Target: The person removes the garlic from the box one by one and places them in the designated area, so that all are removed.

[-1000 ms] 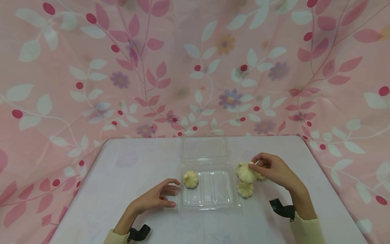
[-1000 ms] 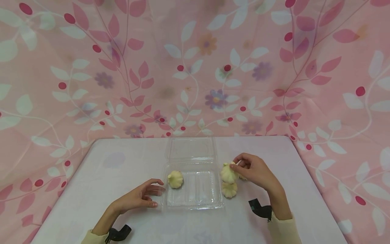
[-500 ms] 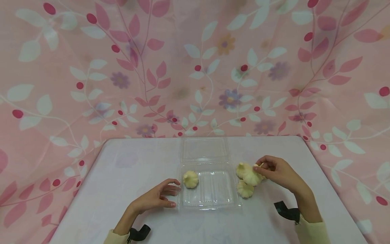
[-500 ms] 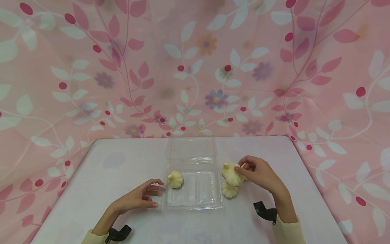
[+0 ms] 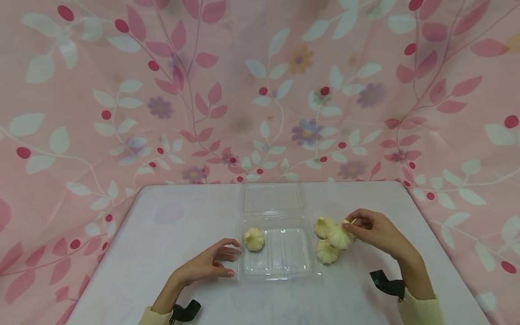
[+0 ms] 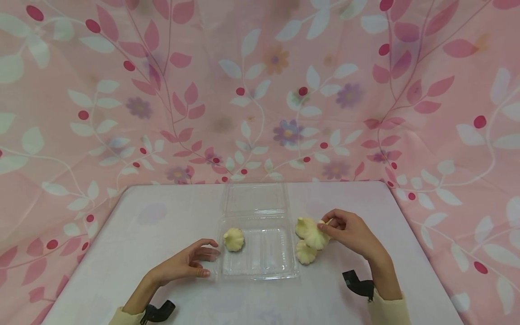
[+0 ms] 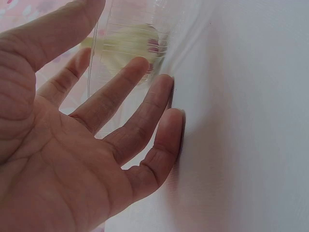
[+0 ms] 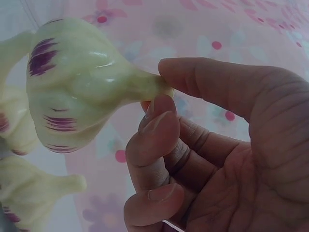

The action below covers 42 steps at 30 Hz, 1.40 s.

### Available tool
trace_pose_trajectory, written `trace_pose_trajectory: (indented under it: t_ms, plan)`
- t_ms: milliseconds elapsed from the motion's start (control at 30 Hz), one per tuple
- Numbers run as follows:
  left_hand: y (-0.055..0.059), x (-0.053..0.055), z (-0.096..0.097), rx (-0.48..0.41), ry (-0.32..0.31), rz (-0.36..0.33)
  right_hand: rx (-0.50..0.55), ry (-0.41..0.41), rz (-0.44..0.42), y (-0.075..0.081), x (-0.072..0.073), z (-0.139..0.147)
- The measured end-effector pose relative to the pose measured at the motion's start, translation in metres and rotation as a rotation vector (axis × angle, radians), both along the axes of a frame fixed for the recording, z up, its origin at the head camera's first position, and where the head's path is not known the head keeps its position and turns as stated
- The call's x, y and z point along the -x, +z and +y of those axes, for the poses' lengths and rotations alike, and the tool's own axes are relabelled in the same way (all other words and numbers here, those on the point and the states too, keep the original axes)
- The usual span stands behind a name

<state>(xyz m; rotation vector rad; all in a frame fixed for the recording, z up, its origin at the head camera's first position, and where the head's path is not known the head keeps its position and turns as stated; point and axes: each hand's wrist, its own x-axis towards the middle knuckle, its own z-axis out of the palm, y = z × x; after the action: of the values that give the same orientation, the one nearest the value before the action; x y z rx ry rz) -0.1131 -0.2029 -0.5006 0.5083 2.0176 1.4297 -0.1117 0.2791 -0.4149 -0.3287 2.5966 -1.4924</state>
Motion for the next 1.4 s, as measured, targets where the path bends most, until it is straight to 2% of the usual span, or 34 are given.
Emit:
trace_pose_trajectory:
  t_ms: [400,733,1133,1400]
  plan:
    - [0.001,0.0,0.0,-0.004,0.0,-0.003,-0.023,-0.012,-0.004,-0.003,-0.002,0.01]
    - [0.002,0.0,0.001,0.003,-0.001,0.001,-0.054,-0.044,-0.041,-0.009,-0.002,0.015]
    - [-0.001,0.001,0.0,0.005,0.005,-0.007,-0.129,-0.06,-0.059,-0.013,-0.005,0.018]
    - [-0.001,0.001,0.001,0.0,0.007,-0.011,-0.138,-0.048,-0.073,-0.02,-0.005,0.021]
